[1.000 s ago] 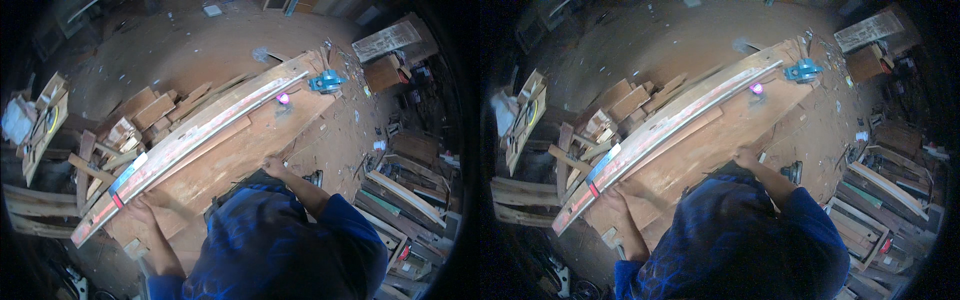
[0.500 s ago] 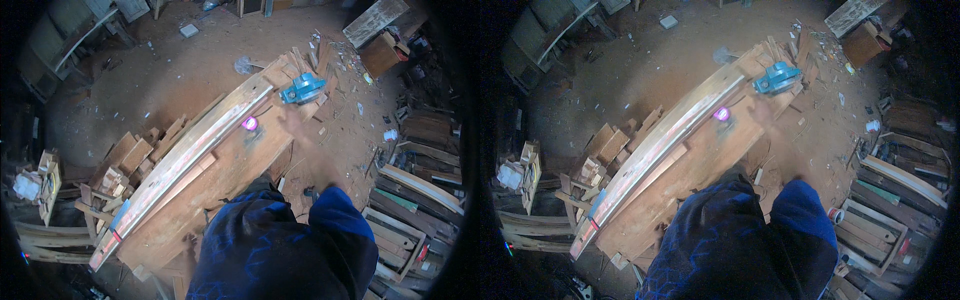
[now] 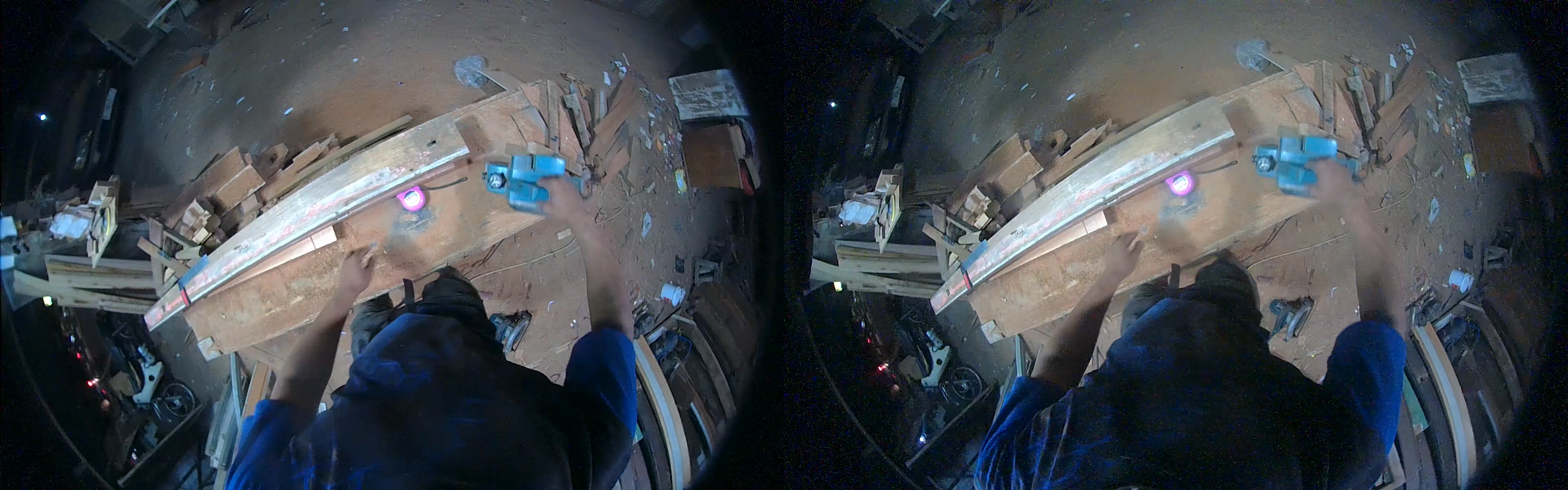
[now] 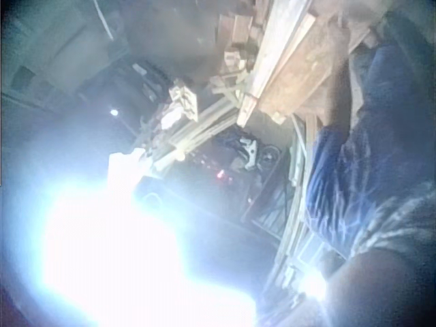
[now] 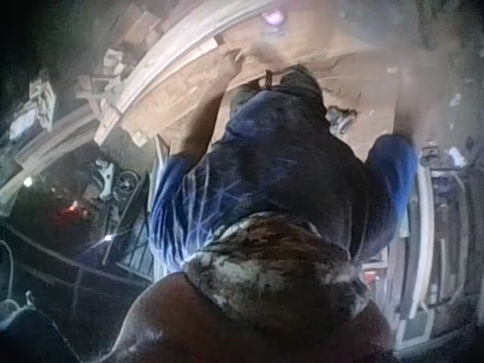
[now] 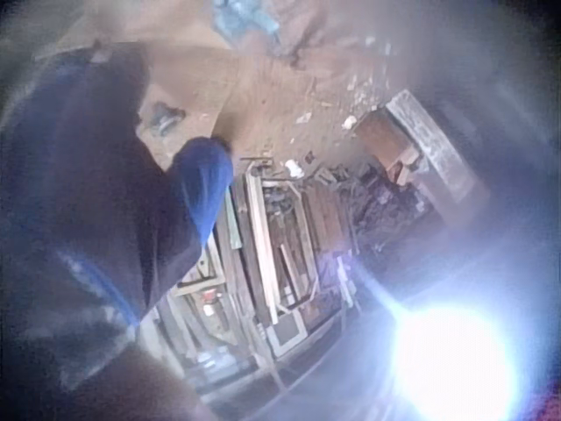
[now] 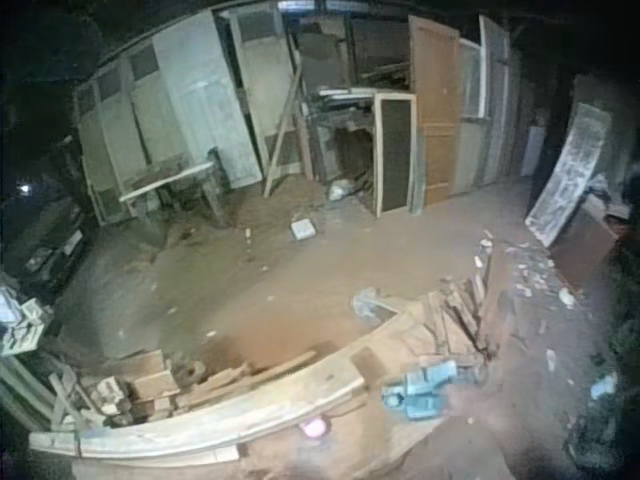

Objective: The person measures and marks a long wooden plank using a metal ruler and a pencil. They then use a circular saw to cut the plank along the marked line. After cutting, the person moves the plank and uses a square tool to mark a smaller piece of wood.

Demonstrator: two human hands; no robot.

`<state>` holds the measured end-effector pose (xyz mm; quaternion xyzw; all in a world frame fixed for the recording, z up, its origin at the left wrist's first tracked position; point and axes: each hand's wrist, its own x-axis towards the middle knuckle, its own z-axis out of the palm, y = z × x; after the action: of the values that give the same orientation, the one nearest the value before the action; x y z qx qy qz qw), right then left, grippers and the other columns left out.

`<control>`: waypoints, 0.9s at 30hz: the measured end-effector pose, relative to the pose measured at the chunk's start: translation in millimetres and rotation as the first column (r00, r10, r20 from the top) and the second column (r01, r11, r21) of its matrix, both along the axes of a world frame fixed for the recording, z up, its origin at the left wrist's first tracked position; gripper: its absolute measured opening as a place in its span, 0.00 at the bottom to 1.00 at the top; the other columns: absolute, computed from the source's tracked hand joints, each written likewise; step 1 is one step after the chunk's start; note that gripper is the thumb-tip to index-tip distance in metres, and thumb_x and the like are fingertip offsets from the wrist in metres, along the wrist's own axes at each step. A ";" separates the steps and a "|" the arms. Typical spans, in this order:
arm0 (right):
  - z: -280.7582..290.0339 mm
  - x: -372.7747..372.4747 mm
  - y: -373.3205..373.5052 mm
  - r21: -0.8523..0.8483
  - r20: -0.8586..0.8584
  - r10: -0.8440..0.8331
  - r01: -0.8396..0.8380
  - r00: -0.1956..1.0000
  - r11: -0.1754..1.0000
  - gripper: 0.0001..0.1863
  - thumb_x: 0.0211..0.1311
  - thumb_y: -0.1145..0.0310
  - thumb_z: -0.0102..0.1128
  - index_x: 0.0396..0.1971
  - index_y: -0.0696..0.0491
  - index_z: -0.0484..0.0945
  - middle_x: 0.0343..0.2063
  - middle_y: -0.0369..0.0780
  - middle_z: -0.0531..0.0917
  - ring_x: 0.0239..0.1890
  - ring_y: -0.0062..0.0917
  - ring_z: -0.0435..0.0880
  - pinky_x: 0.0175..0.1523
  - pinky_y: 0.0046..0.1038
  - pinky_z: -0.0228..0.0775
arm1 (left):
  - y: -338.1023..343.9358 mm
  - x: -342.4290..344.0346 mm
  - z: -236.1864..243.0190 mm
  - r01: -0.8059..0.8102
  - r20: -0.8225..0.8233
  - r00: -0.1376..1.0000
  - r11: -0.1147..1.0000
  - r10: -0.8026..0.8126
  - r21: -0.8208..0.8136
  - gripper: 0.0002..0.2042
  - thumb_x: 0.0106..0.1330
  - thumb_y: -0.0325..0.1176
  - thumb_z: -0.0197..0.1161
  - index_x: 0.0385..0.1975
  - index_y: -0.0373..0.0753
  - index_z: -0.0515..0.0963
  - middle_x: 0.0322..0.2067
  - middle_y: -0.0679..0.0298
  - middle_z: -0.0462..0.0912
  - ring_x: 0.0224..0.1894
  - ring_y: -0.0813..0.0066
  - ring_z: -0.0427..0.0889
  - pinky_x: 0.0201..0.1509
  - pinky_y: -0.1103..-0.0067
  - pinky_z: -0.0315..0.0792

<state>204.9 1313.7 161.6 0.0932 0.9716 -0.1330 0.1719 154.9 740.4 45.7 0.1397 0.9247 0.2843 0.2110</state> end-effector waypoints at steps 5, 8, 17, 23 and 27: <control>45.0 33.8 -41.4 -0.329 -0.019 -0.139 0.125 0.990 0.936 0.24 0.47 0.60 0.73 0.45 0.56 0.84 0.39 0.52 0.87 0.42 0.46 0.88 0.49 0.43 0.78 | 143.6 -55.3 -7.7 0.292 0.018 0.956 0.944 -0.292 -0.153 0.28 0.66 0.36 0.66 0.67 0.41 0.70 0.65 0.49 0.72 0.66 0.48 0.71 0.67 0.59 0.70; 91.1 45.3 -55.5 -0.427 0.184 -0.170 0.234 0.968 0.873 0.22 0.45 0.61 0.73 0.41 0.58 0.84 0.37 0.53 0.87 0.40 0.46 0.88 0.46 0.40 0.78 | 177.9 -66.6 -35.0 0.400 -0.146 0.859 0.821 -0.490 -0.407 0.32 0.65 0.36 0.65 0.71 0.44 0.65 0.68 0.50 0.67 0.69 0.46 0.67 0.67 0.55 0.68; 181.3 101.2 -8.4 -0.374 0.279 -0.341 0.429 0.898 0.822 0.18 0.51 0.63 0.74 0.41 0.56 0.84 0.32 0.45 0.87 0.33 0.31 0.86 0.43 0.36 0.77 | 182.9 -62.4 -53.6 0.237 0.073 0.971 0.888 -0.227 -0.393 0.39 0.58 0.40 0.74 0.69 0.42 0.64 0.65 0.47 0.65 0.68 0.41 0.67 0.67 0.55 0.69; 204.0 160.5 110.7 -0.038 0.088 -0.462 0.466 0.882 0.884 0.19 0.53 0.69 0.72 0.46 0.54 0.85 0.37 0.45 0.89 0.39 0.32 0.89 0.47 0.37 0.78 | 130.2 -47.8 -68.2 0.271 0.132 0.961 0.922 -0.243 -0.277 0.44 0.53 0.41 0.78 0.69 0.40 0.60 0.65 0.42 0.64 0.63 0.37 0.72 0.67 0.57 0.72; 242.8 188.8 175.2 0.479 -0.251 -0.274 0.365 0.928 0.799 0.20 0.59 0.78 0.64 0.53 0.56 0.83 0.44 0.52 0.87 0.48 0.47 0.87 0.54 0.41 0.77 | 69.1 -40.5 -77.6 0.349 0.211 0.930 0.906 -0.302 -0.238 0.45 0.50 0.43 0.80 0.67 0.39 0.62 0.64 0.41 0.67 0.62 0.37 0.74 0.64 0.57 0.75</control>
<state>393.7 1488.9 404.4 0.2872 0.9523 0.0983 0.0325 114.5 809.6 -32.0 0.2377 0.8971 0.1263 0.3504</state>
